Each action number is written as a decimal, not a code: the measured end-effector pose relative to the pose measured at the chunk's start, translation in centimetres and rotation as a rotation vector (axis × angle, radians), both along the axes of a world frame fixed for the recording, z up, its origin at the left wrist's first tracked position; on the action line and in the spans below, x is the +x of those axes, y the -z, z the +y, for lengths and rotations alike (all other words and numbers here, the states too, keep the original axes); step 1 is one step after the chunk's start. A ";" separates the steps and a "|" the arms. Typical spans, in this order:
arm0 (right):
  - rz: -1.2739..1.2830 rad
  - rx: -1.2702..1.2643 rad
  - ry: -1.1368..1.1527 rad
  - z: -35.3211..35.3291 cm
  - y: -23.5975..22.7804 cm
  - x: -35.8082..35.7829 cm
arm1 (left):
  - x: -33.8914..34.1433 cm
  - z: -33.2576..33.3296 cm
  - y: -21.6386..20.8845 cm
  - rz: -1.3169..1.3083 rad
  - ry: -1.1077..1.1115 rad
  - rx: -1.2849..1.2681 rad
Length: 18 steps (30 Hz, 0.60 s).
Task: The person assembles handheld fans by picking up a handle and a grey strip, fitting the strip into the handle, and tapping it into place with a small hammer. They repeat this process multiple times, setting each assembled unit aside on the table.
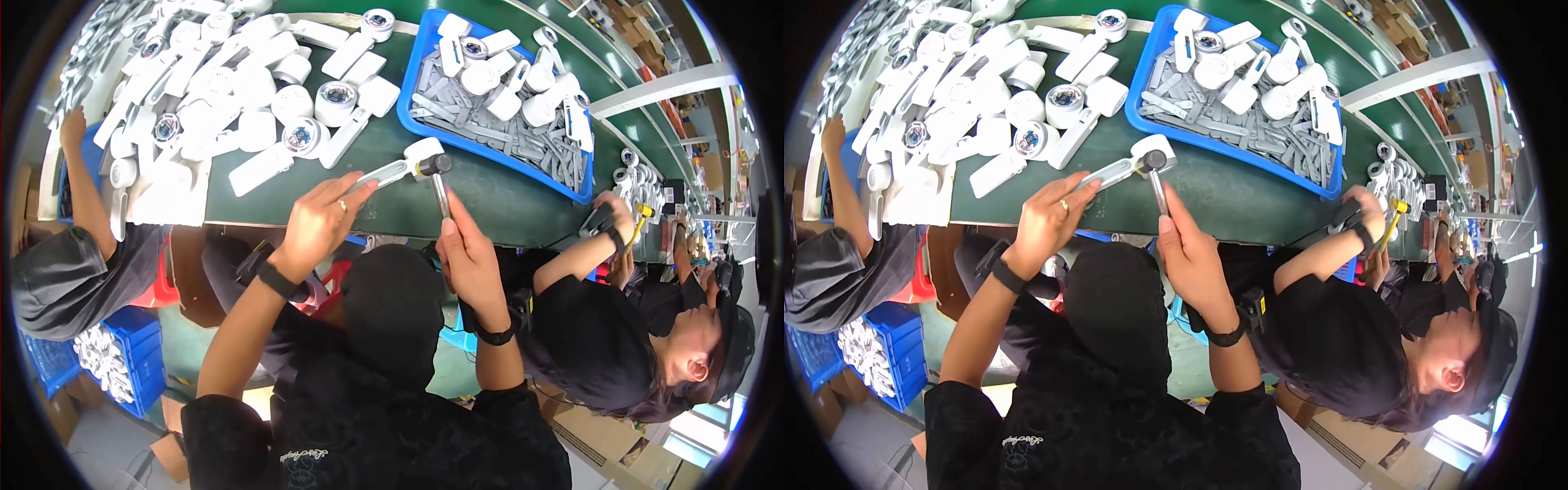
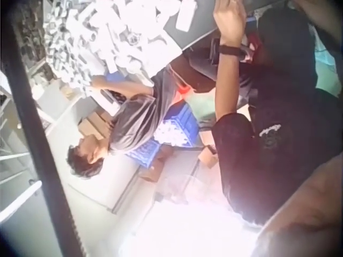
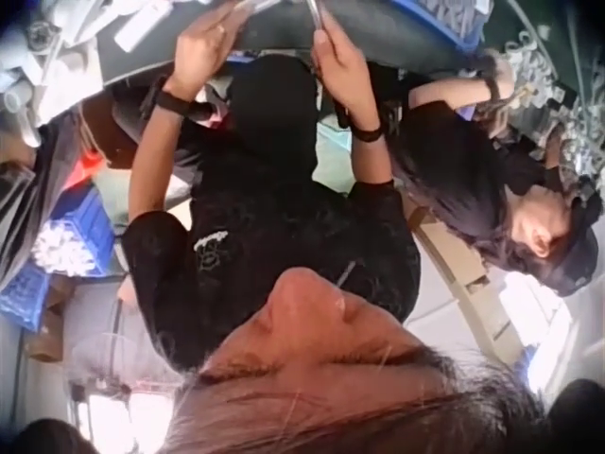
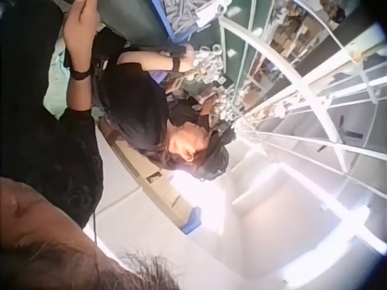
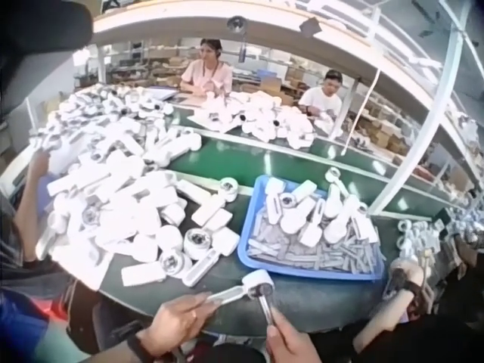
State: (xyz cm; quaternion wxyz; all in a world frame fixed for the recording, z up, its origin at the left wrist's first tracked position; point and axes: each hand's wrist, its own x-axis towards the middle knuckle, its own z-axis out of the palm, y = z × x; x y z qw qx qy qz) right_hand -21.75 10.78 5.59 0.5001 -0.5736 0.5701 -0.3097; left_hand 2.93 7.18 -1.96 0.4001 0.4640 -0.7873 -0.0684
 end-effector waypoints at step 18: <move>0.159 -0.275 -0.056 -1.9 0.2 1.1 | 0.1 -0.4 -0.7 0.067 0.018 0.096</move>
